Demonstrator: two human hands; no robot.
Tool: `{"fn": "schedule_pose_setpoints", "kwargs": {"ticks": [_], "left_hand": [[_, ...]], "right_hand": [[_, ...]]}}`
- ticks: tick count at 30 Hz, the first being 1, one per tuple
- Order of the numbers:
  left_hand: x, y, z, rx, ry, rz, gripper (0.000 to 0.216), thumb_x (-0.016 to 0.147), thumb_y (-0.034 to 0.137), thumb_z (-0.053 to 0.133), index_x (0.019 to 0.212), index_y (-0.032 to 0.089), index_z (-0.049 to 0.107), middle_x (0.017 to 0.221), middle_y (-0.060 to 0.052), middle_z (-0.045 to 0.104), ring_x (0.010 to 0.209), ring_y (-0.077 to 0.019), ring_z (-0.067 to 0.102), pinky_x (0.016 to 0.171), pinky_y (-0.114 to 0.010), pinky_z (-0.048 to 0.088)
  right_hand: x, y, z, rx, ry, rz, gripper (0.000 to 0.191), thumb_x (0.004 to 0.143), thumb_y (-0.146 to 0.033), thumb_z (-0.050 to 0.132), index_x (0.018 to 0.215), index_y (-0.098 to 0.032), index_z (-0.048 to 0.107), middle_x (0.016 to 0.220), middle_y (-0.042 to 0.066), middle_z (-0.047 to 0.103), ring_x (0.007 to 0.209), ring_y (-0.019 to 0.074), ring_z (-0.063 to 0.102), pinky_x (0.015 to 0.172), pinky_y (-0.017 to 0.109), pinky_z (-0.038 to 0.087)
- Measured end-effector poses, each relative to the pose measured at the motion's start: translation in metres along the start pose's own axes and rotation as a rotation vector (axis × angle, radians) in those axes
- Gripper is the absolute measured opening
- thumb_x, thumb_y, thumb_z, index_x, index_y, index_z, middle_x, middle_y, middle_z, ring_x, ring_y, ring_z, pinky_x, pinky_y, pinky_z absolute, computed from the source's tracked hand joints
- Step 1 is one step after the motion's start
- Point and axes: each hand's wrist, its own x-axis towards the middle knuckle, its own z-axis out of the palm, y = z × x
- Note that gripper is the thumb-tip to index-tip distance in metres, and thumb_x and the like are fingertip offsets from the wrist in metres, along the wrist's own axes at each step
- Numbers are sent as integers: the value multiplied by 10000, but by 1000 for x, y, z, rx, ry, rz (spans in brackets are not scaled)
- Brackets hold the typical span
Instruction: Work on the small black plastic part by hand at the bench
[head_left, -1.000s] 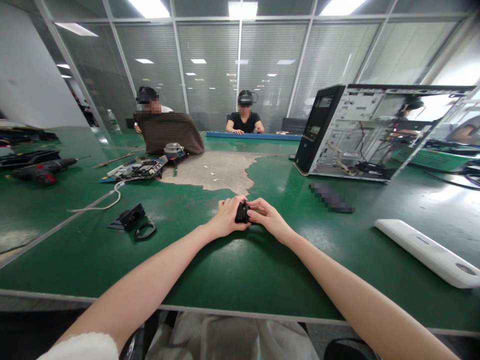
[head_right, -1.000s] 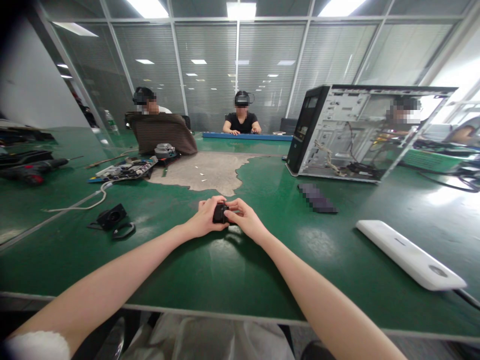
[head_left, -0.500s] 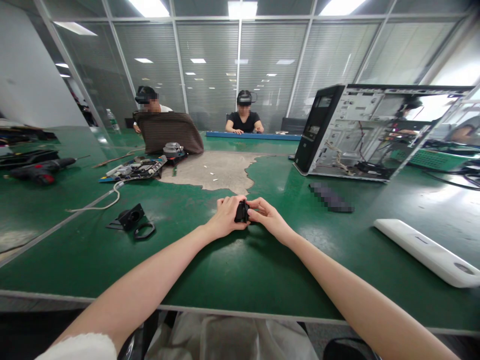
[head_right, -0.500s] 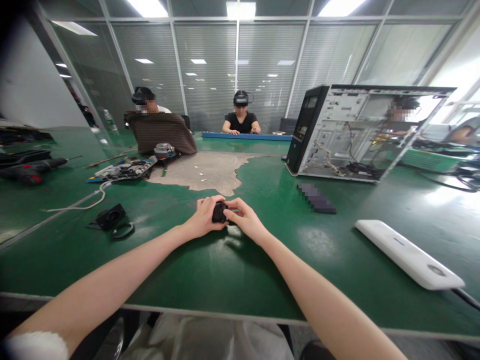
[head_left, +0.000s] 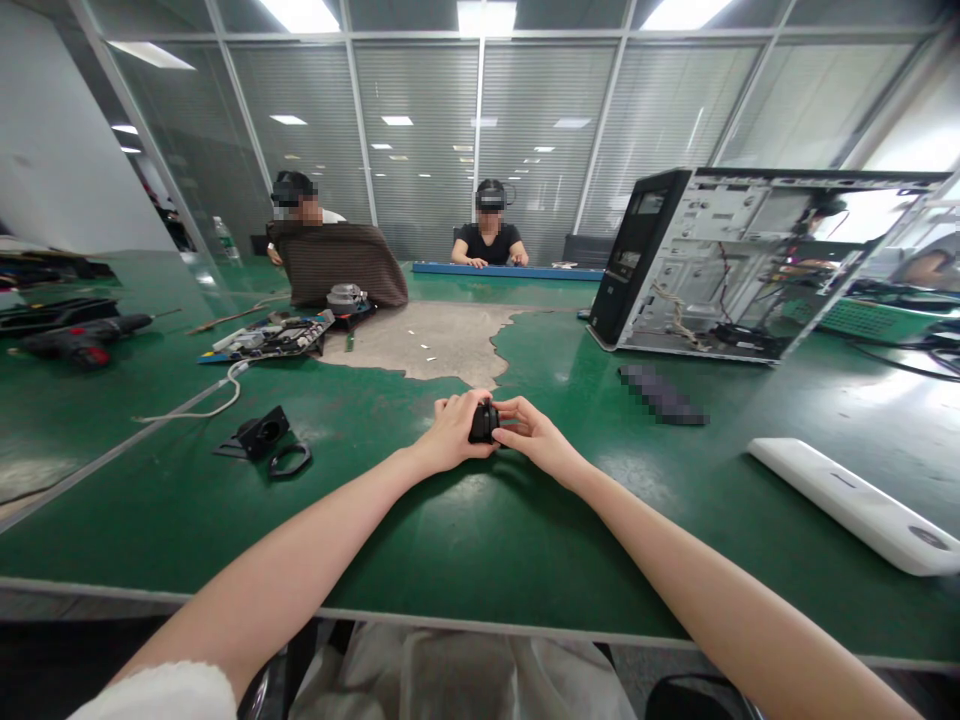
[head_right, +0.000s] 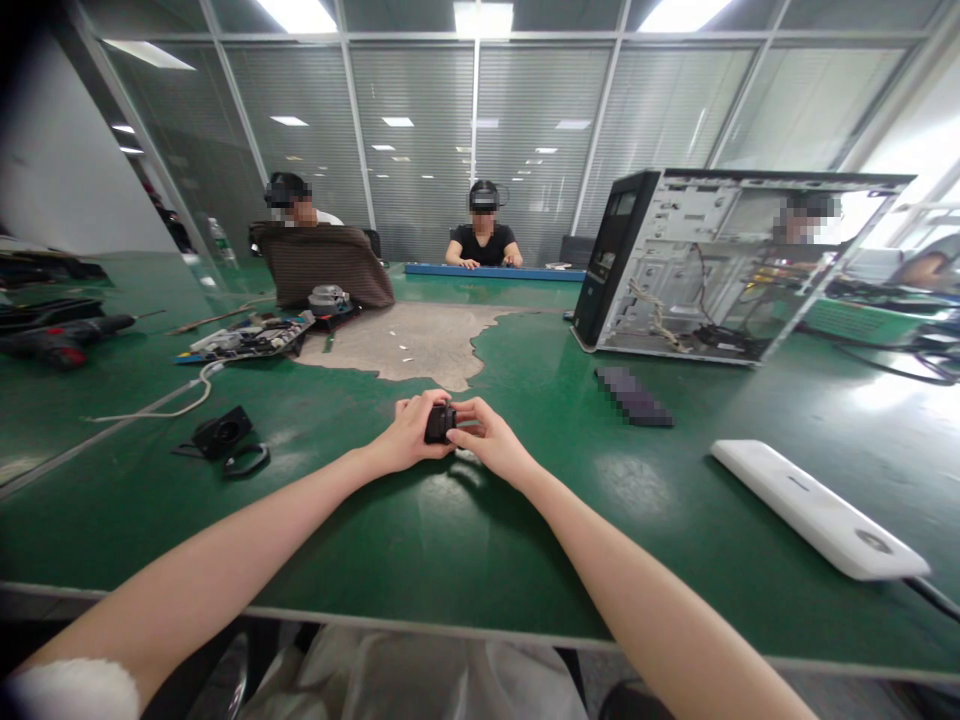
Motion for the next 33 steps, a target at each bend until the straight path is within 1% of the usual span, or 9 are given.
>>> {"fn": "schedule_pose_setpoints", "kwargs": {"ticks": [5,8,10,13,17,21,24,27,33], "left_hand": [[1,-1,1,-3,-14,2,615,644,350,642,1146,226,309,1085,-47,489,943,-243,459,811,-363,283],[1,-1,1,-3,-18,4,606,646,360,640,1139,221,316,1068,-47,495,931,-241,461,806,-361,283],[1,-1,1,-3,-19,3,603,651,365,635,1142,223,316,1075,-49,493,931,-243,460,804,-363,283],[1,-1,1,-3,-25,5,610,651,365,634,1151,225,313,1075,-51,493,936,-247,458,809,-368,282],[1,-1,1,3,-30,10,611,658,362,630,1159,227,307,1078,-54,490,951,-251,450,818,-374,281],[0,-1,0,14,-35,18,615,659,349,633,1164,231,303,1088,-56,482,957,-253,444,830,-384,280],[-1,-1,-1,24,-38,31,605,664,344,634,1161,225,310,1083,-61,478,961,-254,436,839,-386,278],[-2,-1,-1,31,-38,41,610,670,355,631,1169,218,309,1079,-69,474,966,-254,428,842,-387,278],[-3,-1,-2,34,-36,44,615,670,362,629,1181,233,312,1073,-65,473,967,-258,423,842,-396,276]], "right_hand": [[0,-1,0,2,21,15,251,703,-339,616,896,-203,528,905,19,590,785,139,583,756,339,483],[2,1,1,-9,41,25,255,692,-342,625,878,-202,523,884,12,589,737,129,581,724,330,490],[3,2,0,-18,46,33,279,689,-338,628,910,-207,520,891,10,585,729,126,581,725,330,489],[3,3,0,-28,41,44,305,697,-328,623,959,-208,523,915,17,575,763,133,584,763,343,478],[2,0,-2,-20,0,35,273,681,-317,641,906,-202,536,949,18,567,803,144,589,786,345,468],[-2,-4,-2,-3,-25,6,306,642,-305,682,887,-217,521,976,6,556,851,157,584,780,334,476],[-3,-4,0,-1,-18,-6,261,676,-327,652,873,-212,524,948,7,569,857,150,575,789,330,473],[-1,-1,1,-7,7,-3,225,715,-354,606,862,-206,523,905,5,572,806,134,573,782,330,473],[2,4,-1,-34,19,6,288,704,-350,616,937,-213,518,924,17,570,833,142,568,799,346,469]]}}
